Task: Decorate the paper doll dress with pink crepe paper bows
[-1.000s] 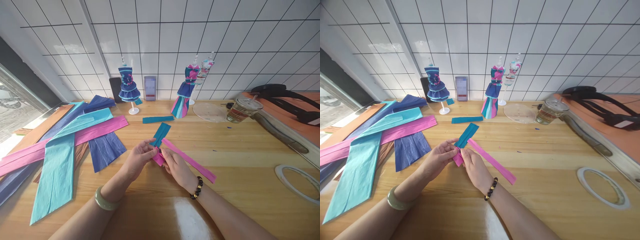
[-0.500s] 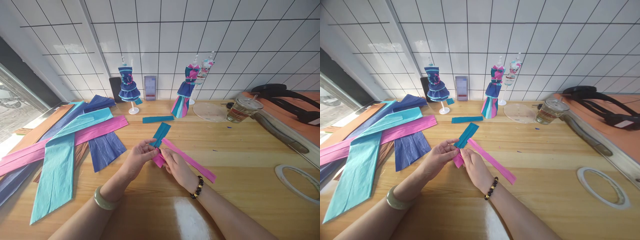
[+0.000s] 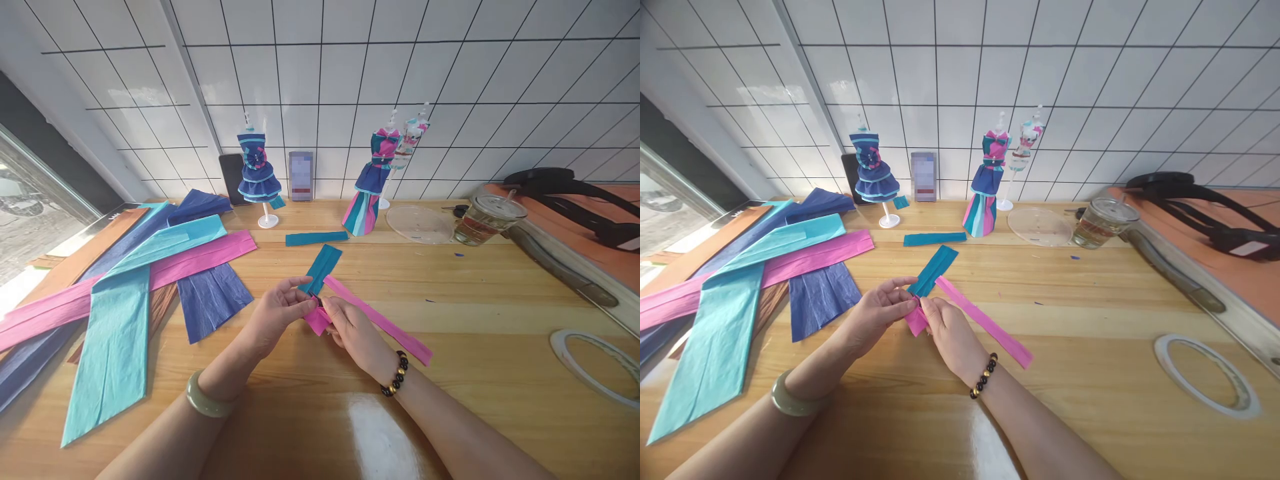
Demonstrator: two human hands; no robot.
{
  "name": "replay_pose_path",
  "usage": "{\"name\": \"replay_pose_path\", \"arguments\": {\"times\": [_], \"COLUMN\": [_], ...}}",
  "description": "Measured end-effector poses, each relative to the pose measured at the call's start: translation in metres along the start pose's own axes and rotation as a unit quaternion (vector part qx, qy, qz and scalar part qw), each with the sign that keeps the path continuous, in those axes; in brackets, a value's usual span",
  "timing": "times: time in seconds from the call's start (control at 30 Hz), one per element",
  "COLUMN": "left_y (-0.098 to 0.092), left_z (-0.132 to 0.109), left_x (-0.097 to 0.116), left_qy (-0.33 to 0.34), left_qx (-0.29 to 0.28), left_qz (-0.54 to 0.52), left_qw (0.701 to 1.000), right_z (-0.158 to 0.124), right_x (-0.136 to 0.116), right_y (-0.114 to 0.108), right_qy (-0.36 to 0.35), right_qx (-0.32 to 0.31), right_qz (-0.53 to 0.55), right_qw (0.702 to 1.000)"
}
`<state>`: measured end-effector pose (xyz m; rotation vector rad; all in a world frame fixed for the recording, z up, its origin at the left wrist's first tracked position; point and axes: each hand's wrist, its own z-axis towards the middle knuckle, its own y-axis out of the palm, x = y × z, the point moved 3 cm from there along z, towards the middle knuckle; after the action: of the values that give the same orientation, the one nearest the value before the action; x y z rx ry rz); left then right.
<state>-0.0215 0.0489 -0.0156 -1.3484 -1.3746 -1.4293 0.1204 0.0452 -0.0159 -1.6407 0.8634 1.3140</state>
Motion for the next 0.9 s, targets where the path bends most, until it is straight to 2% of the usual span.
{"name": "replay_pose_path", "arguments": {"times": [0.27,0.5,0.9], "left_y": [0.0004,0.0028,0.0021], "left_z": [0.0002,-0.0009,-0.0003], "left_x": [0.0006,-0.0003,0.0017], "left_qy": [-0.001,-0.008,-0.007], "left_qx": [0.000,-0.031,-0.011], "left_qz": [-0.002,-0.020,-0.015], "left_qw": [1.000,0.999,1.000], "right_z": [-0.0003,0.0012,0.0008], "right_x": [0.0002,0.0006,0.0025], "right_y": [0.0003,-0.0008,-0.0006], "right_qy": [-0.008,-0.011,0.009], "right_qx": [0.001,0.006,0.031], "right_qz": [0.009,0.020,0.012], "right_qw": [1.000,1.000,0.999]}}
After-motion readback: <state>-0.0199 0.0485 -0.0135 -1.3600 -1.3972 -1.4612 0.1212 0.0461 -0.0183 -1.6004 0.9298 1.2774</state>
